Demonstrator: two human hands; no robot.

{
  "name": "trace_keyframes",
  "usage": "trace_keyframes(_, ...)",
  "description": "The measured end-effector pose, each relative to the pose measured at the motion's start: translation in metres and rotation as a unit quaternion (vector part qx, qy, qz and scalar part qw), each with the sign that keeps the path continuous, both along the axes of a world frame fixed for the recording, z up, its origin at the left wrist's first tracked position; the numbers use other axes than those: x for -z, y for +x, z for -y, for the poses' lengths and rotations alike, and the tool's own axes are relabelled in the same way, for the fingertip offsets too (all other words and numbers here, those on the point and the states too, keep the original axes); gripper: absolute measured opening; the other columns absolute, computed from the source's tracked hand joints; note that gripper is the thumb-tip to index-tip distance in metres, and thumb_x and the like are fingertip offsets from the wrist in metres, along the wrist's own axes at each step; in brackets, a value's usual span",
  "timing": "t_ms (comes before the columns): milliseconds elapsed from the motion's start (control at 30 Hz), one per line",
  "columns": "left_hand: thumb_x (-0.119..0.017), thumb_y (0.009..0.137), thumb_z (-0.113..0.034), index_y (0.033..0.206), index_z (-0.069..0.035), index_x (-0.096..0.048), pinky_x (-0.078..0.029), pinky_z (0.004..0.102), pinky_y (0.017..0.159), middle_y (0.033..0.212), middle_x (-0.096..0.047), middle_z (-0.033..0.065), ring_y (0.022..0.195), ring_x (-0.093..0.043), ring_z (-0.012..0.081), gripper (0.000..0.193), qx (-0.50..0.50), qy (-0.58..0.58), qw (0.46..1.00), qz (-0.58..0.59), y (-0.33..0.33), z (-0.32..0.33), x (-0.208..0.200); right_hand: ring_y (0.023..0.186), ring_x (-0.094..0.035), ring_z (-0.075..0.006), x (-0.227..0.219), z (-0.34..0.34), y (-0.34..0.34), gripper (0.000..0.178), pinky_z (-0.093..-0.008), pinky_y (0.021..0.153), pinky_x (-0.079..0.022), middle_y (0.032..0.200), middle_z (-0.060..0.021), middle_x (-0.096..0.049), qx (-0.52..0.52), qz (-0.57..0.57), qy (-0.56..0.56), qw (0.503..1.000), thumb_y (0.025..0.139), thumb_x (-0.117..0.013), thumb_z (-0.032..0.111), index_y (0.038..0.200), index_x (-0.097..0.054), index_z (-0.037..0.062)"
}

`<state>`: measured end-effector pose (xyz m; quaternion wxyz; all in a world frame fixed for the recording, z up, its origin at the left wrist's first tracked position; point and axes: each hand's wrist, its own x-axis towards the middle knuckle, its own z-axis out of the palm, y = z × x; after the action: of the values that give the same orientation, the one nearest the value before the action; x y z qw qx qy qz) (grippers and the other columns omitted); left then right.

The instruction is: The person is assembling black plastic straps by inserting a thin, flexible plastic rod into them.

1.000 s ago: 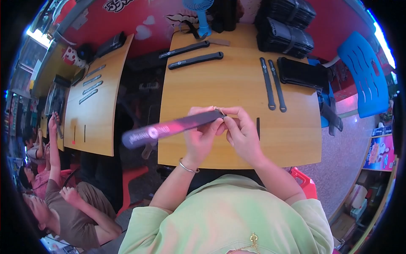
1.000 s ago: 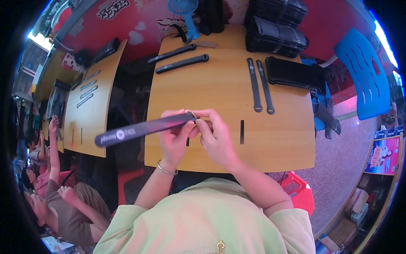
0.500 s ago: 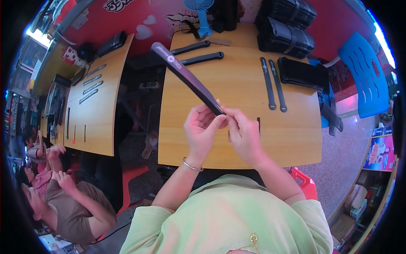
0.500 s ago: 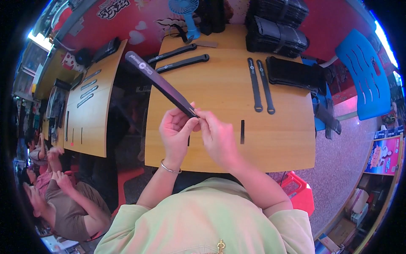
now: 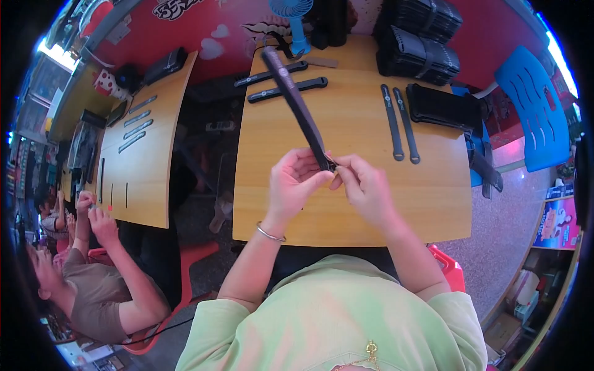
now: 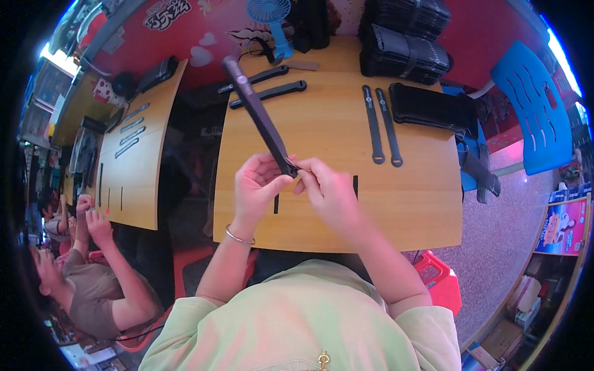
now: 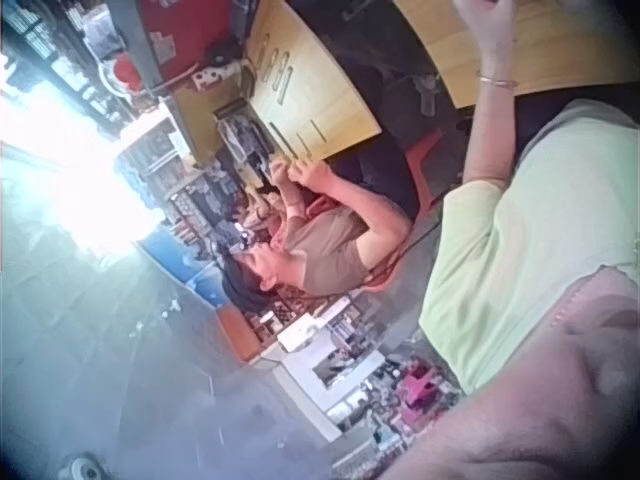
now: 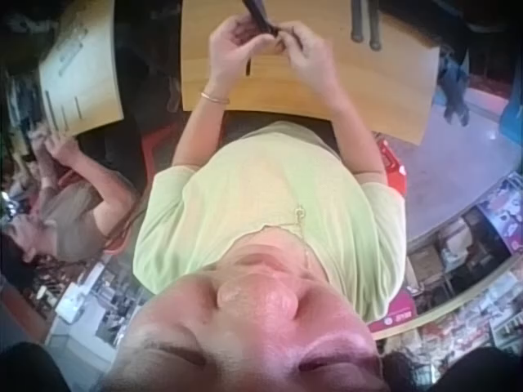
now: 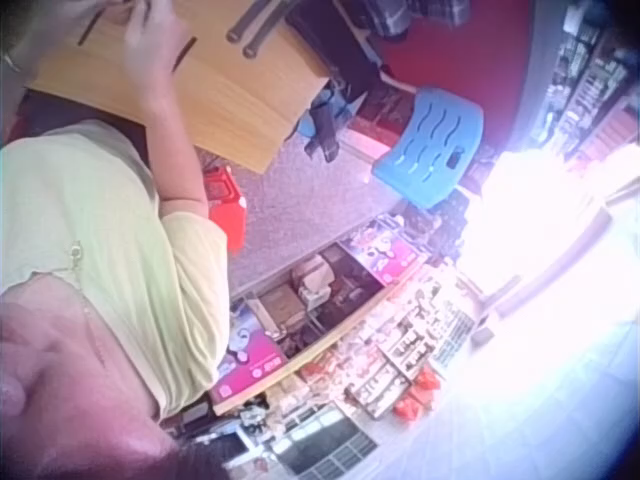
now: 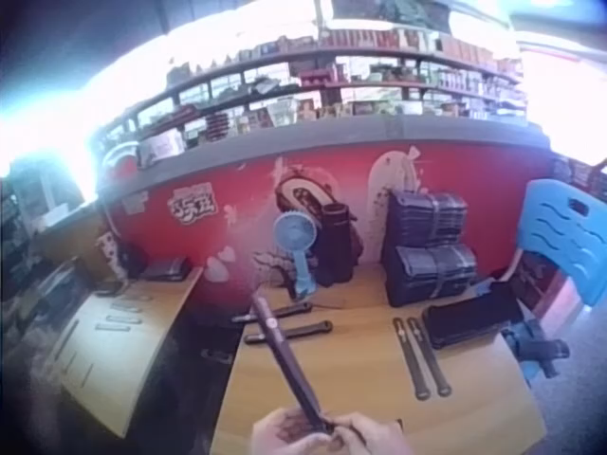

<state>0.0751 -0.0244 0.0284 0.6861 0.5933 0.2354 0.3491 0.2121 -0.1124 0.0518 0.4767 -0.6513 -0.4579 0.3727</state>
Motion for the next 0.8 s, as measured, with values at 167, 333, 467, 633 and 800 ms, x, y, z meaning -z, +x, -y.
trace_keyframes(167, -0.065, 0.080, 0.003, 0.112, 0.005, -0.052, -0.051, 0.0283, 0.085, 0.105, -0.062, 0.0114, 0.096, -0.061, 0.0152, 0.035, -0.052, -0.057, 0.997, 0.023, 0.008, 0.009, 0.004, 0.068, -0.067, -0.0190, 0.009, -0.001, -0.010, 0.018, -0.0274, 0.060, -0.051, 0.072, -0.0117, -0.065, 0.040, 0.042, 0.111, 0.992, 0.087, -0.055, 0.002, 0.105, -0.059, 0.0029)
trace_keyframes(333, -0.060, 0.084, 0.003, 0.110, 0.005, -0.053, -0.051, 0.0266, 0.083, 0.102, -0.062, 0.0103, 0.094, -0.061, 0.0149, 0.027, -0.003, -0.048, 0.999, -0.010, 0.006, 0.009, 0.000, 0.068, -0.067, -0.0211, 0.011, -0.002, 0.000, 0.018, -0.0289, 0.061, -0.052, 0.074, -0.0111, -0.066, 0.038, 0.119, 0.165, 0.978, 0.086, -0.055, 0.001, 0.103, -0.060, 0.0034)
trace_keyframes(467, -0.055, 0.087, 0.004, 0.110, 0.006, -0.052, -0.051, 0.0263, 0.082, 0.101, -0.062, 0.0098, 0.093, -0.062, 0.0160, 0.023, 0.075, -0.023, 0.989, -0.127, -0.003, 0.011, 0.001, 0.068, -0.066, -0.0214, 0.011, -0.005, 0.020, 0.023, -0.0296, 0.059, -0.052, 0.076, -0.0092, -0.066, 0.077, 0.274, 0.206, 0.936, 0.080, -0.057, -0.002, 0.101, -0.061, 0.0045)
trace_keyframes(633, -0.051, 0.087, 0.003, 0.113, 0.004, -0.048, -0.051, 0.0289, 0.083, 0.099, -0.060, 0.0091, 0.091, -0.062, 0.0155, 0.026, 0.213, -0.148, 0.961, -0.100, -0.026, 0.019, 0.004, 0.066, -0.065, -0.0210, -0.023, -0.005, 0.044, 0.024, -0.0298, 0.054, -0.050, 0.074, -0.0076, -0.065, 0.012, 0.335, 0.167, 0.927, 0.077, -0.057, 0.002, 0.100, -0.061, 0.0077)
trace_keyframes(800, -0.045, 0.086, 0.004, 0.116, 0.000, -0.044, -0.050, 0.0288, 0.083, 0.098, -0.060, 0.0092, 0.092, -0.062, 0.0157, 0.030, 0.138, -0.157, 0.975, -0.069, -0.015, 0.017, 0.010, 0.061, -0.063, -0.0204, -0.027, 0.015, 0.018, 0.024, -0.0301, 0.051, -0.048, 0.072, -0.0058, -0.063, -0.096, 0.404, 0.168, 0.894, 0.078, -0.055, 0.009, 0.101, -0.060, 0.0105)
